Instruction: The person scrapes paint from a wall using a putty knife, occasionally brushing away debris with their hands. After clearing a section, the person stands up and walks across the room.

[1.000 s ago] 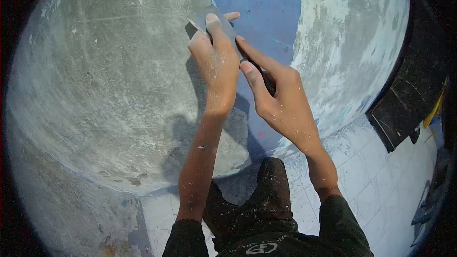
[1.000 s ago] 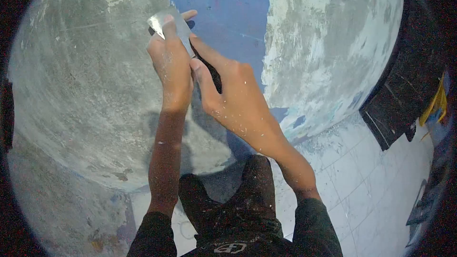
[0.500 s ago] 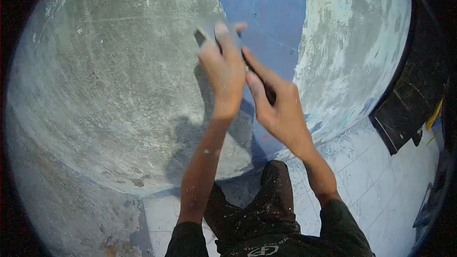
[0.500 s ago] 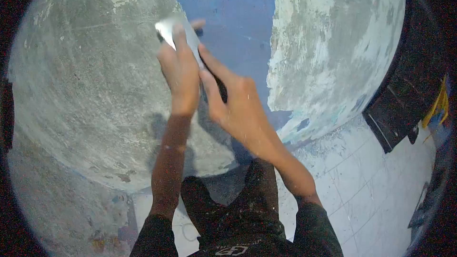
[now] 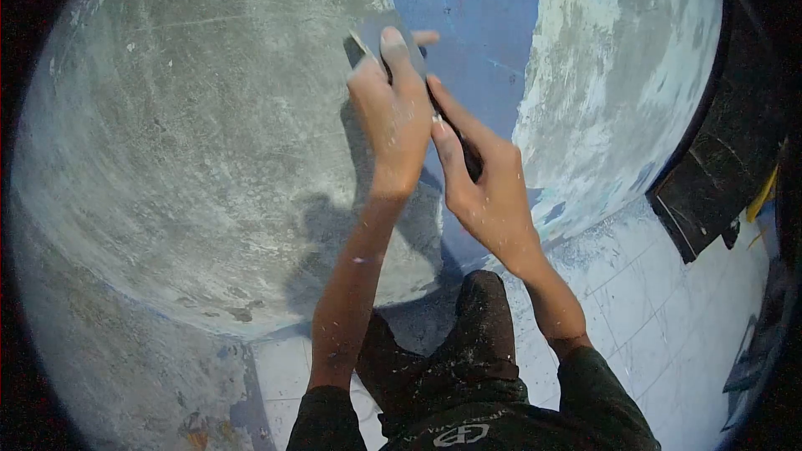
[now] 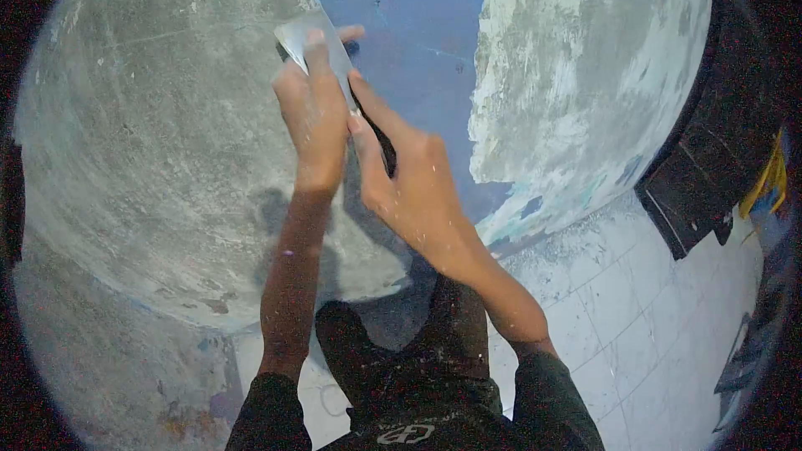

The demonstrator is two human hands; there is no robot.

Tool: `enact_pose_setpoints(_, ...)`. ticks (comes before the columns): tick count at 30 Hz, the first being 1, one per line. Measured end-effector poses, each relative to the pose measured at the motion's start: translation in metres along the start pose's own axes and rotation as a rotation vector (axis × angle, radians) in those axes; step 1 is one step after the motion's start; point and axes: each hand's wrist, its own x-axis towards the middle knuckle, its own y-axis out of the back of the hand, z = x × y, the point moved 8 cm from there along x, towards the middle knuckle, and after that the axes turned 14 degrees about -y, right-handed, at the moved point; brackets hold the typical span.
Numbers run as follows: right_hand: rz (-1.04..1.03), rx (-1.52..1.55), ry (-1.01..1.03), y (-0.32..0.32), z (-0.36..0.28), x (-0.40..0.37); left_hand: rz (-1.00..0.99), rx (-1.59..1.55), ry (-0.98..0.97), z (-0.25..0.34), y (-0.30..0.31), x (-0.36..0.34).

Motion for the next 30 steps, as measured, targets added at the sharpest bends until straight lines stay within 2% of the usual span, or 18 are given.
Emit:
enact_pose_setpoints(3,0.044,-0.031,0.138,-0.001,0.002,0.003,0.016,0.034,-0.053,0.0,0.002,0.002)
enact_pose_setpoints(5,0.045,-0.021,0.064,0.002,-0.019,0.014,0.029,-0.002,-0.119,0.015,-0.001,0.027)
enact_pose_setpoints(7,0.013,-0.022,-0.017,0.005,-0.036,0.02,0.031,-0.047,-0.085,0.016,-0.002,0.038)
enact_pose_setpoints(9,0.006,-0.037,0.023,0.004,-0.032,0.015,0.031,-0.048,-0.084,0.012,-0.001,0.032)
enact_pose_setpoints(11,0.043,-0.074,0.194,0.003,-0.01,0.001,0.037,-0.015,-0.115,0.001,0.001,0.003)
enact_pose_setpoints(14,-0.007,-0.033,0.033,0.006,-0.018,0.007,0.047,-0.021,-0.12,0.012,-0.002,0.016)
enact_pose_setpoints(15,-0.028,-0.038,-0.034,0.01,-0.023,0.006,0.0,-0.04,-0.027,0.014,-0.003,0.022)
enact_pose_setpoints(16,-0.059,-0.062,-0.099,0.014,-0.03,0.007,0.002,-0.054,-0.016,0.012,-0.005,0.02)
enact_pose_setpoints(21,0.02,-0.048,0.07,0.009,-0.013,0.001,0.012,-0.011,-0.018,0.002,-0.003,-0.002)
enact_pose_setpoints(25,-0.041,-0.046,-0.043,0.013,-0.028,0.014,0.043,-0.052,-0.003,0.019,-0.005,0.026)
enact_pose_setpoints(30,0.043,-0.03,0.22,0.009,-0.012,0.012,0.017,0.022,0.044,0.001,-0.002,0.003)
